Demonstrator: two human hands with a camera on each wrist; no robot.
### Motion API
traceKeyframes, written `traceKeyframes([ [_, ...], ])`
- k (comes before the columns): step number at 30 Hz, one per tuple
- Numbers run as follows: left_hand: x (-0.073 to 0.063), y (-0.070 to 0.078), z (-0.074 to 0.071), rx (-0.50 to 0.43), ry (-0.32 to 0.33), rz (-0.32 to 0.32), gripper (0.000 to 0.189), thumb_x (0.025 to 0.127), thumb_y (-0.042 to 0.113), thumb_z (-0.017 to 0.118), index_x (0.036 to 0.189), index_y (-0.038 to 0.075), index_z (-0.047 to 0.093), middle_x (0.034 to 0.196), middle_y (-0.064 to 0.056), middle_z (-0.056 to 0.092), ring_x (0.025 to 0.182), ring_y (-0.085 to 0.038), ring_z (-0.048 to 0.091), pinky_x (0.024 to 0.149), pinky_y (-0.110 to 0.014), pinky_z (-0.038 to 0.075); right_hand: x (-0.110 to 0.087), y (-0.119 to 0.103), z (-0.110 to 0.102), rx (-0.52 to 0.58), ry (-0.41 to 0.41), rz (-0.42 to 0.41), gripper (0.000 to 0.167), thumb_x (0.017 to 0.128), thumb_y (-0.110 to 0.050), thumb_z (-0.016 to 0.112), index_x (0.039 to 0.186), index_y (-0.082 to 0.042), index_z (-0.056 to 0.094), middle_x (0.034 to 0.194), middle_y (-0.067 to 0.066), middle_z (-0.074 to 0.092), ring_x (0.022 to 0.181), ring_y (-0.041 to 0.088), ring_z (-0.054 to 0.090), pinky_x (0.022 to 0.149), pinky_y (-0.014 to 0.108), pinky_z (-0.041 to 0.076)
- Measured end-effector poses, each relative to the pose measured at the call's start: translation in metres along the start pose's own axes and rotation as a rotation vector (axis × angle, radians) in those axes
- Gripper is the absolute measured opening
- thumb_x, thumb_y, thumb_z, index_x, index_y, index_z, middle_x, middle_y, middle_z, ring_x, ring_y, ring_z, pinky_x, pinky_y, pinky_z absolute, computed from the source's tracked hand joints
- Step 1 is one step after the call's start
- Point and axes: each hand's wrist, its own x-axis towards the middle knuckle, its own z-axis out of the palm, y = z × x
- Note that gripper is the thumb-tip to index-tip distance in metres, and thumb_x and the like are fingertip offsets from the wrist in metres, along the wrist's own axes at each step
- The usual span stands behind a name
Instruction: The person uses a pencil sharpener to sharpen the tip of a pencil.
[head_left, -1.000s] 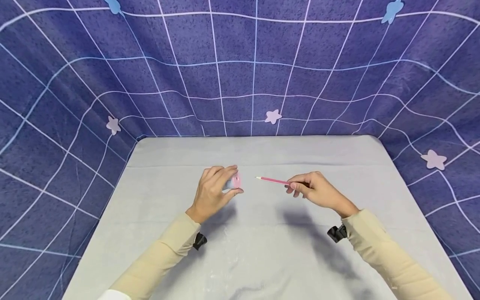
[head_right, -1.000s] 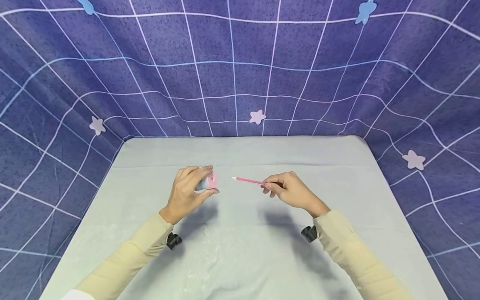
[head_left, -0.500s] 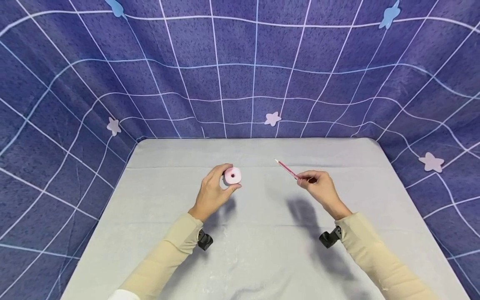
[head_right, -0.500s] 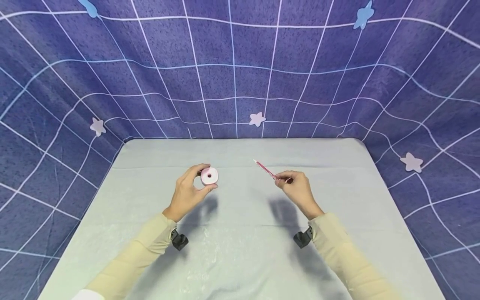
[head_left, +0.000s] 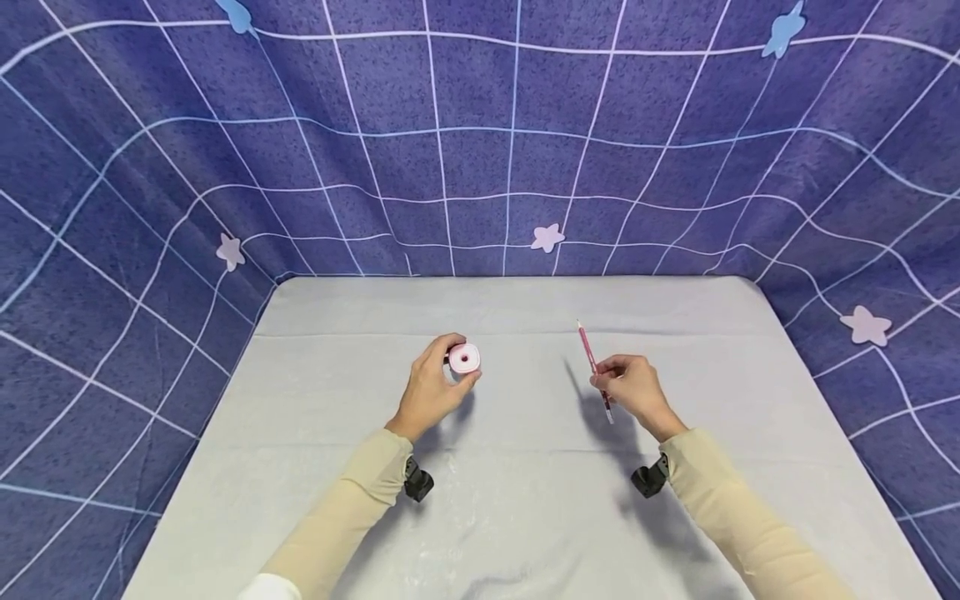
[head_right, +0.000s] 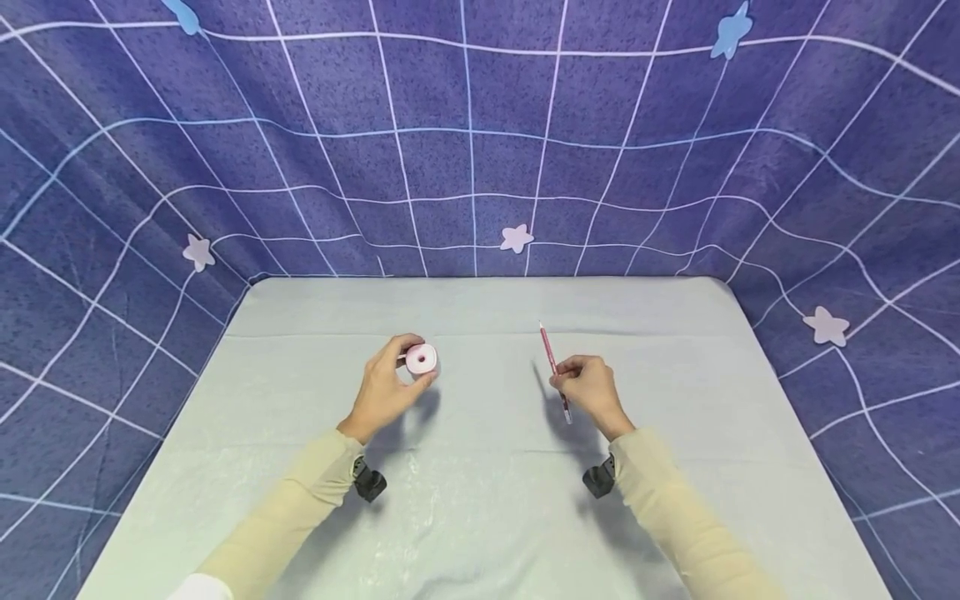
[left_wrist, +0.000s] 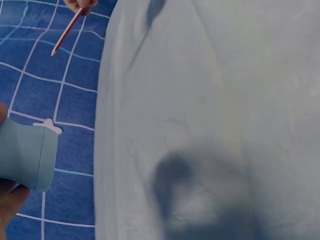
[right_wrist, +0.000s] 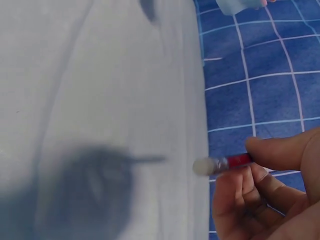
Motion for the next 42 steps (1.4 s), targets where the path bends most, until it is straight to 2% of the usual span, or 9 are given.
traceKeyframes([
  [5, -0.005, -0.009, 0.006, -0.007, -0.018, -0.042, 0.046, 0.073, 0.007, 0.078, 0.113, -0.003, 0.057, 0.108, -0.016, 0.063, 0.098, -0.03, 0.063, 0.086, -0.043, 0.051, 0.002, 0.009, 0.007, -0.058, 0.013, -0.005, 0.017, 0.08, -0.003, 0.068, 0.092, 0.009, 0.065, 0.075, 0.011, 0.067, 0.056, 0.005, 0.058, 0.053, 0.022, 0.053],
  [11, -0.015, -0.023, 0.015, 0.021, -0.072, -0.097, 0.046, 0.074, 0.006, 0.074, 0.116, 0.0, 0.055, 0.112, -0.016, 0.061, 0.102, -0.03, 0.061, 0.087, -0.042, 0.05, 0.002, 0.024, 0.015, -0.281, 0.072, -0.043, 0.01, 0.078, -0.009, 0.07, 0.08, 0.001, 0.068, 0.069, 0.007, 0.068, 0.055, 0.009, 0.058, 0.057, 0.026, 0.048],
  [14, -0.019, -0.028, 0.018, 0.037, -0.099, -0.118, 0.046, 0.074, 0.005, 0.073, 0.116, 0.001, 0.055, 0.112, -0.016, 0.061, 0.101, -0.03, 0.061, 0.087, -0.042, 0.051, 0.0, 0.03, 0.018, -0.33, 0.076, -0.036, 0.009, 0.077, -0.011, 0.07, 0.077, -0.002, 0.067, 0.066, 0.004, 0.065, 0.057, 0.012, 0.057, 0.058, 0.027, 0.045],
  [21, -0.028, -0.034, 0.02, 0.024, -0.13, -0.152, 0.047, 0.073, 0.004, 0.071, 0.117, -0.001, 0.054, 0.112, -0.018, 0.06, 0.101, -0.032, 0.061, 0.088, -0.045, 0.05, -0.005, 0.04, 0.025, -0.349, 0.061, -0.011, 0.009, 0.076, -0.011, 0.068, 0.074, -0.003, 0.065, 0.062, 0.003, 0.063, 0.054, 0.013, 0.054, 0.053, 0.025, 0.041],
  [28, -0.035, -0.04, 0.025, 0.046, -0.167, -0.193, 0.047, 0.075, 0.004, 0.069, 0.119, 0.001, 0.053, 0.115, -0.017, 0.059, 0.104, -0.031, 0.06, 0.089, -0.045, 0.05, -0.007, 0.047, 0.03, -0.364, 0.028, 0.051, 0.011, 0.078, -0.012, 0.069, 0.075, -0.004, 0.063, 0.063, 0.002, 0.062, 0.054, 0.014, 0.054, 0.049, 0.025, 0.039],
  [35, -0.041, -0.046, 0.03, 0.048, -0.176, -0.199, 0.048, 0.075, 0.005, 0.068, 0.12, 0.001, 0.052, 0.116, -0.017, 0.059, 0.104, -0.03, 0.06, 0.089, -0.044, 0.05, -0.011, 0.054, 0.032, -0.345, 0.035, 0.06, 0.011, 0.078, -0.01, 0.069, 0.076, -0.003, 0.061, 0.06, 0.004, 0.064, 0.047, 0.011, 0.057, 0.047, 0.025, 0.041],
  [42, -0.042, -0.049, 0.031, 0.051, -0.197, -0.187, 0.047, 0.077, 0.004, 0.067, 0.121, 0.001, 0.052, 0.118, -0.017, 0.057, 0.107, -0.029, 0.058, 0.092, -0.043, 0.048, -0.01, 0.056, 0.034, -0.399, 0.038, 0.04, 0.011, 0.077, -0.01, 0.068, 0.078, -0.004, 0.059, 0.062, 0.004, 0.063, 0.051, 0.014, 0.056, 0.05, 0.027, 0.04],
])
